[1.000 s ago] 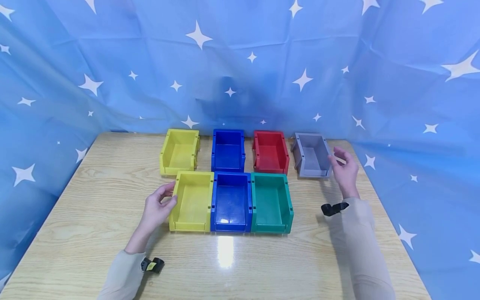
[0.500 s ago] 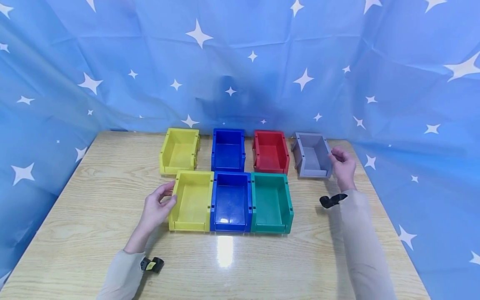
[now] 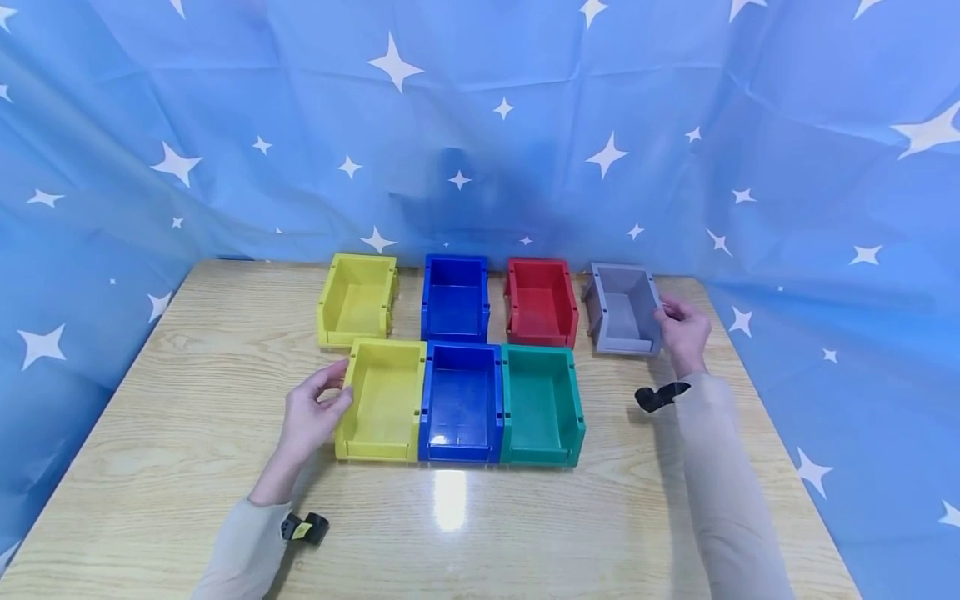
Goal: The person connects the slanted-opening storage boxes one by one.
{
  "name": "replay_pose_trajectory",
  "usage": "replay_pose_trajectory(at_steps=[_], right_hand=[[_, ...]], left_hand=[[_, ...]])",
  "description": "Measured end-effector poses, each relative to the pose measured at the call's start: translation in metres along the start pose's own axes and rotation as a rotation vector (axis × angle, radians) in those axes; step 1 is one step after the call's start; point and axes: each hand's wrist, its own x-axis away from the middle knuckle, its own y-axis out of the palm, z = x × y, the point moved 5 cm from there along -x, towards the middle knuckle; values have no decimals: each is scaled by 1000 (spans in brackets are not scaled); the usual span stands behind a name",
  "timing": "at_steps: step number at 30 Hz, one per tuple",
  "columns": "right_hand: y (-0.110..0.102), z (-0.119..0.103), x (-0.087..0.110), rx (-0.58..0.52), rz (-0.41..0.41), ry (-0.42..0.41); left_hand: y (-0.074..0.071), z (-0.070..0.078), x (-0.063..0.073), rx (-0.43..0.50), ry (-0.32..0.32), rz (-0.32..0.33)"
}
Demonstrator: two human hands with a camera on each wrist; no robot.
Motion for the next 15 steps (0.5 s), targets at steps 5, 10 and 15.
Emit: replay_pose_trajectory(at_steps=[5,10,15], right_hand=[[-3,-4,8,-7,38,-10],[-13,-11,20,-43,71,15],[-23,-23,38,-78,88,19]], left_hand=[[-7,5,0,-48,-10,54],[-14,3,2,-63,-43,108],[-22,-16,1,-53,-46,132]])
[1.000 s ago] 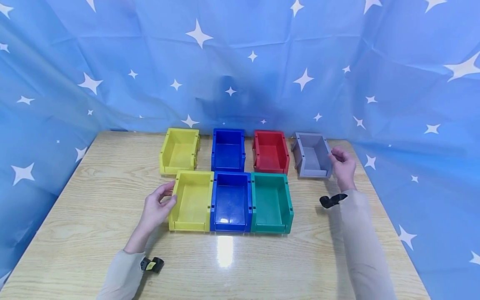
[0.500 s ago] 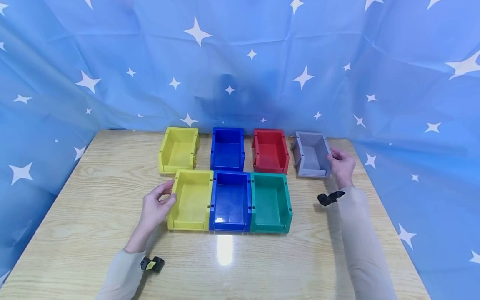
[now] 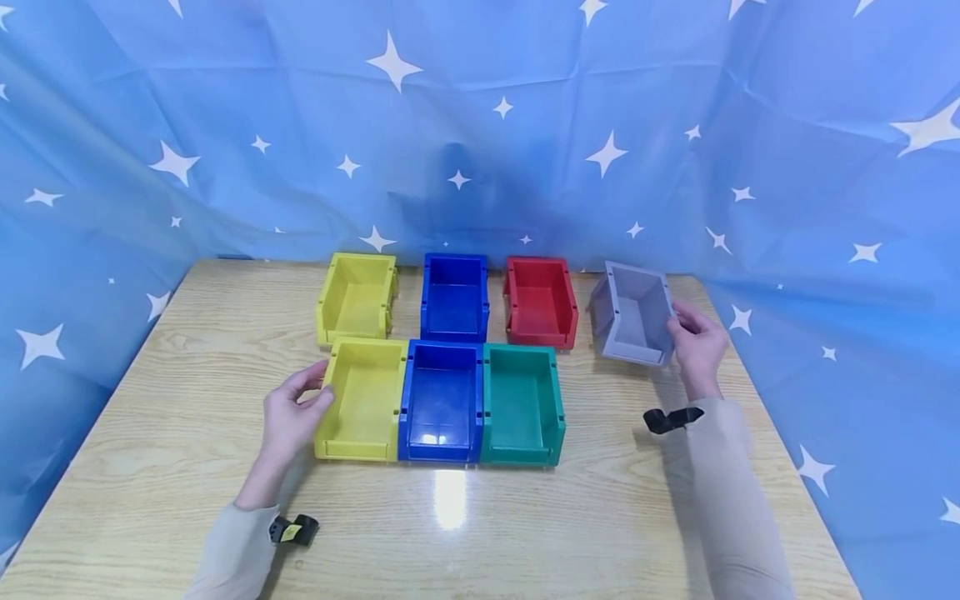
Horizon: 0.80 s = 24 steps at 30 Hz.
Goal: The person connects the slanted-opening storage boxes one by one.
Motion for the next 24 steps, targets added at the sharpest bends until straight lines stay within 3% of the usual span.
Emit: replay_pose_trajectory(at_steps=[4,7,14,19,24], right_hand=[[-11,-11,16,18,20,-57],[-17,-19,27,22,16,-93],[-26,-32,57,37,-19,-66],[-28,-41,82,43,-40,-118],[-29,-49,102,91,-59,-179]], left_hand=[[-4,-19,-3,15,-10,6],[-7,-22,-3,5,6,12],[-13,-21,-3,-34,10,8],[-14,-21,-3,-32,8,-4],[-13,-2,2,-32,5,-20]])
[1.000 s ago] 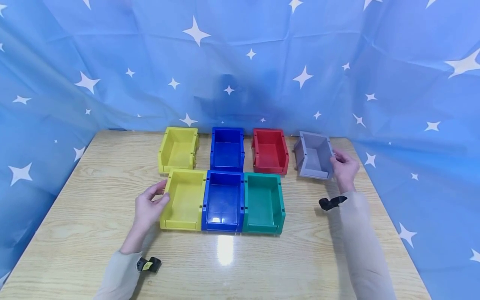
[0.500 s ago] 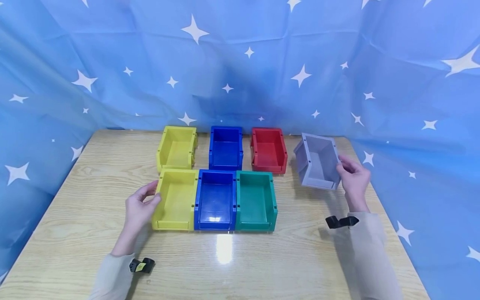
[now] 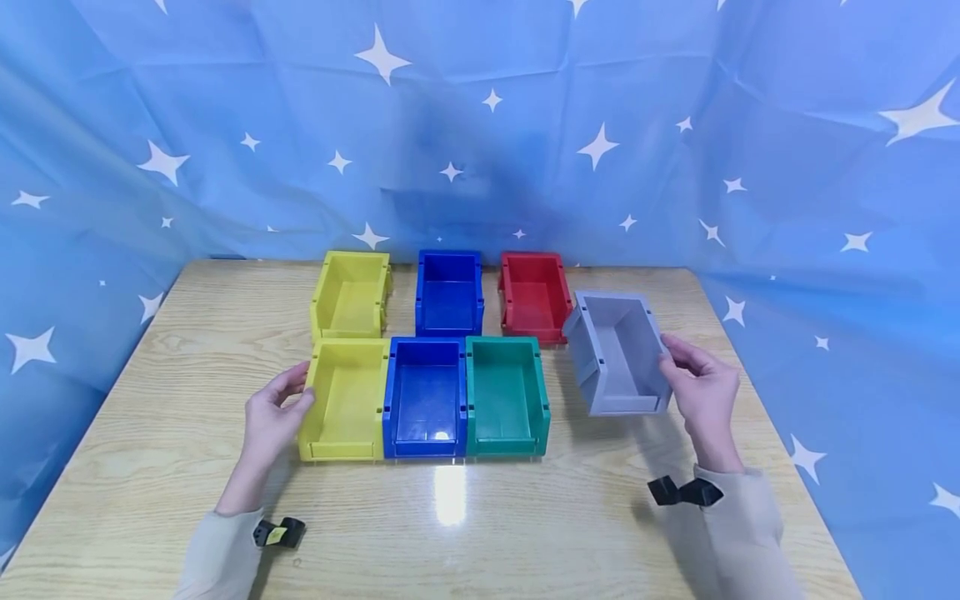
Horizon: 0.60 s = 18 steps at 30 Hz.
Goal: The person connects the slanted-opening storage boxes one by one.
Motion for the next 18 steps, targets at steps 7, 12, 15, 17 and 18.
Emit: replay_pose_trajectory(at_steps=[7,12,15,17,18], right_hand=[[5,-7,23,13,-24,-43],[9,-10,33,-8,-31,-74],[10,-12,36,-12,-36,-75],[11,-13,37,-18,-38,-72],[11,-13,38,-17,-38,-71]], left_hand=[[0,-20,-3,31,-24,-6],[-1,-29,-5,56,-41,-16],[-1,-28,-5,49,-35,-24],[0,-28,-5,51,-39,-26],[0,-27,-5,48,-39,-27]])
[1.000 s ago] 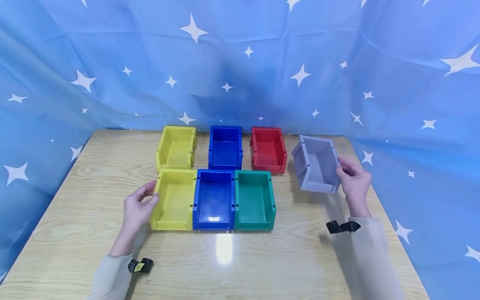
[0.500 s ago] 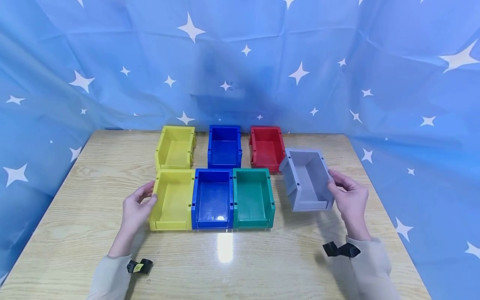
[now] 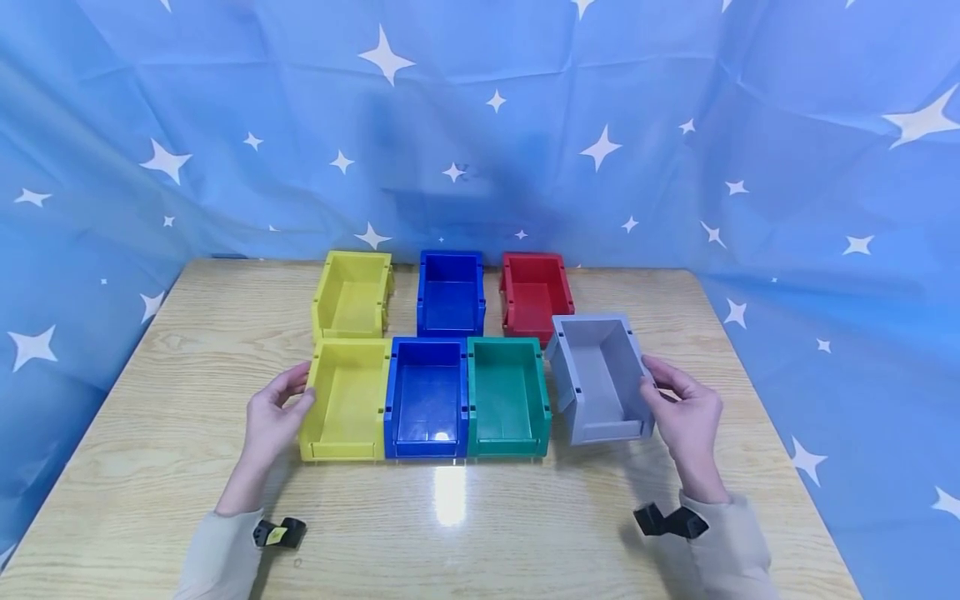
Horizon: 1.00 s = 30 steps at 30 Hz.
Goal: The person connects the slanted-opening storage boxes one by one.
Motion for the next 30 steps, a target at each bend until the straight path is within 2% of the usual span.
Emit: replay_pose_trajectory(at_steps=[7,18,23,26,30], right_hand=[[2,-2,6,8,-3,-14],[3,-4,11,37,-29,-86],[2,-1,12,28,-51,-73],[3,1,12,2,-53,-56],[3,6,11,-38,-50,-54]], left_hand=[[0,-1,2,17,-1,2],[-1,0,1,33,-8,5],[0,0,0,23,-5,-6],[0,3,1,25,-10,-11],[1,18,4,47,-18,-12]])
